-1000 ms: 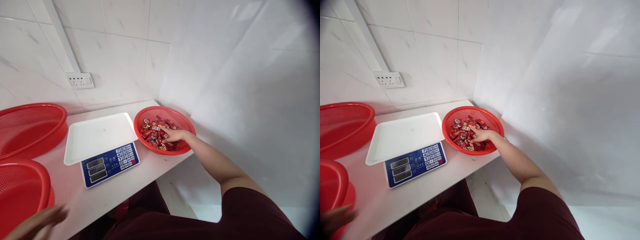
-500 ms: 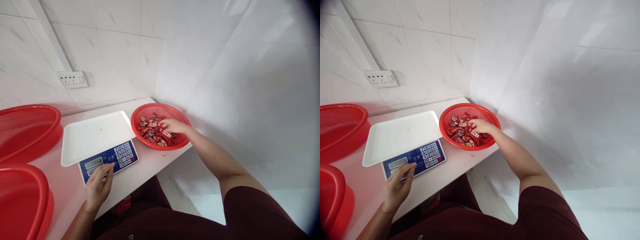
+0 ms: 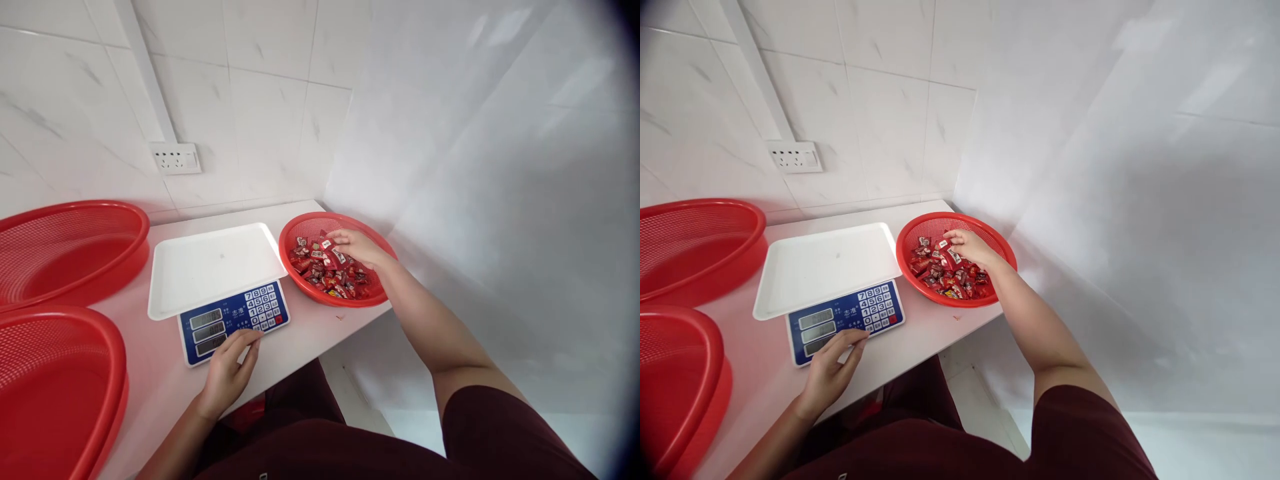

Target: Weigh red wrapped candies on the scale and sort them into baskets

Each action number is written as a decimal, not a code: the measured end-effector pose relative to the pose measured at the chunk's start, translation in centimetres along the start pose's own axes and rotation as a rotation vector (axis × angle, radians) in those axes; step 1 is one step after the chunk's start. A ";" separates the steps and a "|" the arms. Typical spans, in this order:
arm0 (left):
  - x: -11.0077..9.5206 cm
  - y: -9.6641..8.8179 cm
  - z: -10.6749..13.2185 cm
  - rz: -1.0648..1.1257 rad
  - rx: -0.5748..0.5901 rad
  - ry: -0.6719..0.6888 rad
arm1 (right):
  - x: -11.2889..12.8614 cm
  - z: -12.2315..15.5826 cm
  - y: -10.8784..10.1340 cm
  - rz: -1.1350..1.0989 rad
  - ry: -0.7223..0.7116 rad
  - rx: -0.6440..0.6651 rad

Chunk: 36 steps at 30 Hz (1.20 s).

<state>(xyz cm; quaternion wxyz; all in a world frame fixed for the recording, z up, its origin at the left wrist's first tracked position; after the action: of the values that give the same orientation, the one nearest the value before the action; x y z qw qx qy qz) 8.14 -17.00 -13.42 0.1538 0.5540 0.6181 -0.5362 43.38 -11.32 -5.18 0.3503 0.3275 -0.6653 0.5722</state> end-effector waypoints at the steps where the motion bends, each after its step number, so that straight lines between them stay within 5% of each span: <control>1: -0.3 0.1 -0.5 0.053 0.023 -0.064 | 0.4 -0.2 0.0 -0.057 -0.026 -0.029; 7: -3.1 1.0 -3.9 0.660 0.153 -0.395 | 5.0 0.6 1.7 -0.478 -0.089 -0.006; 11: -5.5 1.2 -5.6 1.053 0.130 -0.481 | 9.2 2.4 6.5 -0.549 -0.162 0.210; 14: -6.1 1.2 -6.1 1.243 0.164 -0.548 | 11.4 3.5 10.4 -0.396 -0.309 0.317; 21: -3.3 -0.7 -5.2 1.324 -0.103 -0.716 | 13.1 4.0 15.6 -0.045 -0.548 0.335; 28: -2.2 -2.7 -4.2 1.336 -0.272 -0.691 | 13.5 3.0 17.9 -0.003 -0.520 0.296; 33: -1.5 -3.9 -3.6 1.343 -0.356 -0.691 | 13.0 1.8 18.8 -0.397 -0.340 0.395; 36: -1.2 -4.7 -3.1 1.322 -0.438 -0.713 | 11.9 0.1 19.0 -0.623 -0.179 0.304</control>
<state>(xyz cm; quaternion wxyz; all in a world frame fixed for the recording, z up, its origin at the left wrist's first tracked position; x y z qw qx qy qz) 5.84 -14.13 -9.02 0.7363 0.5585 0.1648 -0.3445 21.06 -9.35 -5.28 0.3957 0.6117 -0.4690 0.4994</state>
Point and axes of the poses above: each hand's wrist, its own z-axis away from the middle knuckle, its own y-axis out of the palm, x = y × z, the point moved 2 cm from there along -z, towards the middle knuckle, and after that the axes turned 10 degrees about -y, right-handed, at the moved point
